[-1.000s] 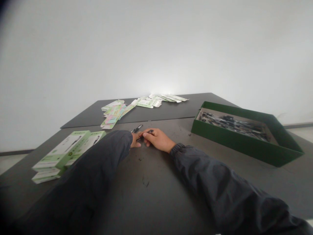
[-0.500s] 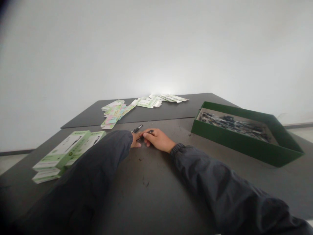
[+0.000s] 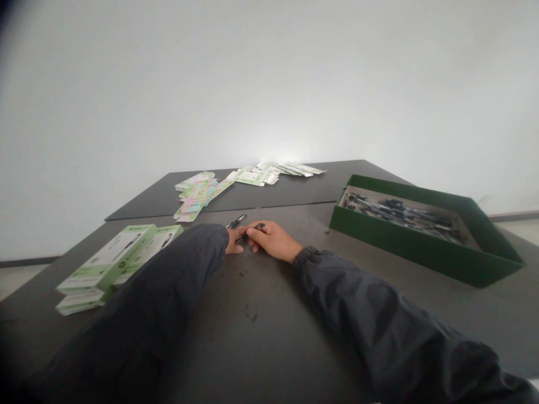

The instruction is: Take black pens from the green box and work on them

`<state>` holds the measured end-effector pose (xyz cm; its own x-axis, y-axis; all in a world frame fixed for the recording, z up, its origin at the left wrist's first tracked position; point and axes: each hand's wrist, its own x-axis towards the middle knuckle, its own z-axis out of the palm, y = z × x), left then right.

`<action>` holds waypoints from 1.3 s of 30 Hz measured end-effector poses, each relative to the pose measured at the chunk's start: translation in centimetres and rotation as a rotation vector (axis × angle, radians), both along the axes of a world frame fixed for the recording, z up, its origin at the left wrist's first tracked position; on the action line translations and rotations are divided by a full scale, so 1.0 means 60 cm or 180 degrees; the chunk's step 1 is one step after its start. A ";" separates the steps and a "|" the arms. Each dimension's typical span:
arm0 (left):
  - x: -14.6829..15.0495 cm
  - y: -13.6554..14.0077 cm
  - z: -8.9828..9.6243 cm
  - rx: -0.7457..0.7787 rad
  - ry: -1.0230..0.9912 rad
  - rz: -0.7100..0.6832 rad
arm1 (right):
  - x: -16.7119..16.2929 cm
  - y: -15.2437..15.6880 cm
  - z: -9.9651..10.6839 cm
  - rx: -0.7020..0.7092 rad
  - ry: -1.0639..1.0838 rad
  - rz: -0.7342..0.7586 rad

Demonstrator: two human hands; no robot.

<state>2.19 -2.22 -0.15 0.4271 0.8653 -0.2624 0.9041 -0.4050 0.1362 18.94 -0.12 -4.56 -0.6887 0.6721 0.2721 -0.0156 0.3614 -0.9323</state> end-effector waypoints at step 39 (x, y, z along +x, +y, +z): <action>-0.002 0.005 -0.006 0.0030 0.0105 -0.0011 | 0.000 -0.002 0.004 0.0010 -0.0039 -0.0020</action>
